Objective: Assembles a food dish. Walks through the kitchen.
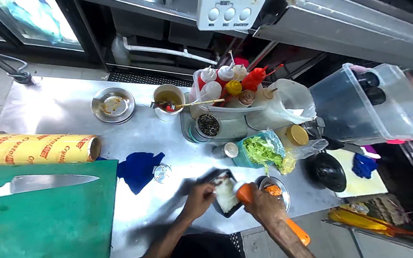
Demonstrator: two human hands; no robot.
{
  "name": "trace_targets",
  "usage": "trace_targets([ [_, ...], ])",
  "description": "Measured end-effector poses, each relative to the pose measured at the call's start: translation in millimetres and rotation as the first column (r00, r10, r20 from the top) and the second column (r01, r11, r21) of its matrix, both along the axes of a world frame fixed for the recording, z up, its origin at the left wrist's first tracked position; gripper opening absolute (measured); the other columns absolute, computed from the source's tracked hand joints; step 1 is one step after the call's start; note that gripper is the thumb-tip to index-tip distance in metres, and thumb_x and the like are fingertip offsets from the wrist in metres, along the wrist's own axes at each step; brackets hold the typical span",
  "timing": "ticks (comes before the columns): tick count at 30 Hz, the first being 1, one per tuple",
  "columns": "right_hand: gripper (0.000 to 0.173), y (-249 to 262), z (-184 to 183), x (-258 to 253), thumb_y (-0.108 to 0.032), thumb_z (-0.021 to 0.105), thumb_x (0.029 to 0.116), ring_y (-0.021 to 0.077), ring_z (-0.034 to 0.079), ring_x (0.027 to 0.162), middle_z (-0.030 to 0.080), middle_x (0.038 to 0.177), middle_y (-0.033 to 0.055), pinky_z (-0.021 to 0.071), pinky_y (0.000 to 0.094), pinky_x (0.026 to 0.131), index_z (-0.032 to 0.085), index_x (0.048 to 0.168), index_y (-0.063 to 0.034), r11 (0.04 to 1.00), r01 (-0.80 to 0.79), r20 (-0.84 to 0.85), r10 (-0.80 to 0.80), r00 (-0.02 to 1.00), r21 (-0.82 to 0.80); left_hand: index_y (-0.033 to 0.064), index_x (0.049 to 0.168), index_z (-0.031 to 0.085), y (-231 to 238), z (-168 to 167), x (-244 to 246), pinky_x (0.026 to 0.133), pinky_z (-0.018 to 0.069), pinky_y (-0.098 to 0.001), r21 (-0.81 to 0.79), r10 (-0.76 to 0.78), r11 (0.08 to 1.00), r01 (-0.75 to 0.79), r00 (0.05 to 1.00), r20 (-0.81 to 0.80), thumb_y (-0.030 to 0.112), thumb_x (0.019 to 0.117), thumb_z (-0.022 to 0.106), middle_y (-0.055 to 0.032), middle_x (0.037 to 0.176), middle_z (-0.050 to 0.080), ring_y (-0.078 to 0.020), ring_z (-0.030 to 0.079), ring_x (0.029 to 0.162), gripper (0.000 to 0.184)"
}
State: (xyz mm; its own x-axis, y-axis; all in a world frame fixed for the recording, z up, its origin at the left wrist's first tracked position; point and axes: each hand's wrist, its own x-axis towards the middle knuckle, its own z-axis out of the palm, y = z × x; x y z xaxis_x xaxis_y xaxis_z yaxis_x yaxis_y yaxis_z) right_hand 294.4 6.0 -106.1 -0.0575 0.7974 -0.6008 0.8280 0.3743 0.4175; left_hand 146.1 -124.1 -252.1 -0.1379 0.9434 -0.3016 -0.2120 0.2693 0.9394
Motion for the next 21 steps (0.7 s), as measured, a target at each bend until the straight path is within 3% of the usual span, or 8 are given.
trace_targets([
  [3,0.085,-11,6,-4,-0.046,0.078,0.0804,0.0472,0.064,0.114,0.064,0.129,0.0252,0.0502,0.0649,0.092,0.045,0.153,-0.0166,0.991,-0.066,0.009,0.067,0.998,-0.114,0.0029,0.119,0.069,3,7,-3,0.085,0.0635,-0.0357,0.002,-0.013,1.000,0.013,1.000,-0.014,0.022,0.0983,0.066,-0.0080,0.104,0.074,-0.0155,0.074,0.089,0.029],
  [6,0.086,-24,12,-5,-0.045,0.077,0.0793,0.0447,0.065,0.112,0.065,0.129,0.0229,0.0518,0.0624,0.090,0.044,0.154,-0.0169,0.974,-0.091,0.014,0.096,0.995,-0.205,0.0055,0.119,0.070,-7,14,-16,0.084,0.0628,-0.0347,-0.038,-0.126,0.992,0.124,0.991,-0.054,0.025,0.0984,0.066,-0.0064,0.102,0.074,-0.0141,0.074,0.087,0.028],
  [11,0.080,-10,1,13,-0.048,0.077,0.0798,0.0441,0.066,0.112,0.067,0.125,0.0238,0.0522,0.0617,0.090,0.050,0.148,-0.0171,0.999,0.011,0.004,-0.010,1.000,-0.031,0.0049,0.117,0.070,-6,7,-3,0.087,0.0622,-0.0335,-0.046,-0.141,0.989,0.139,0.989,-0.044,0.024,0.0977,0.068,-0.0064,0.104,0.074,-0.0140,0.074,0.090,0.028],
  [14,0.081,-23,6,7,-0.044,0.077,0.0810,0.0452,0.065,0.113,0.065,0.128,0.0247,0.0510,0.0631,0.091,0.047,0.151,-0.0169,0.993,-0.029,0.010,0.031,0.999,-0.117,0.0045,0.116,0.071,-5,6,0,0.084,0.0630,-0.0332,-0.026,-0.109,0.994,0.108,0.993,-0.043,0.024,0.0979,0.067,-0.0065,0.102,0.074,-0.0136,0.074,0.088,0.027],
  [17,0.082,-36,13,10,-0.043,0.076,0.0795,0.0439,0.066,0.110,0.066,0.126,0.0222,0.0521,0.0615,0.088,0.047,0.151,-0.0171,0.977,-0.047,0.014,0.051,0.999,-0.210,0.0054,0.116,0.071,-9,16,-10,0.084,0.0631,-0.0337,-0.052,-0.178,0.983,0.176,0.984,-0.031,0.023,0.0977,0.068,-0.0056,0.102,0.075,-0.0136,0.074,0.087,0.025],
  [21,0.077,-24,3,22,-0.044,0.077,0.0794,0.0437,0.067,0.110,0.068,0.123,0.0229,0.0530,0.0618,0.088,0.051,0.146,-0.0160,0.995,0.057,0.027,-0.055,0.998,-0.077,0.0049,0.116,0.070,-6,12,-1,0.086,0.0623,-0.0336,-0.072,-0.211,0.976,0.208,0.977,-0.042,0.024,0.0977,0.068,-0.0064,0.103,0.074,-0.0138,0.074,0.089,0.027],
])
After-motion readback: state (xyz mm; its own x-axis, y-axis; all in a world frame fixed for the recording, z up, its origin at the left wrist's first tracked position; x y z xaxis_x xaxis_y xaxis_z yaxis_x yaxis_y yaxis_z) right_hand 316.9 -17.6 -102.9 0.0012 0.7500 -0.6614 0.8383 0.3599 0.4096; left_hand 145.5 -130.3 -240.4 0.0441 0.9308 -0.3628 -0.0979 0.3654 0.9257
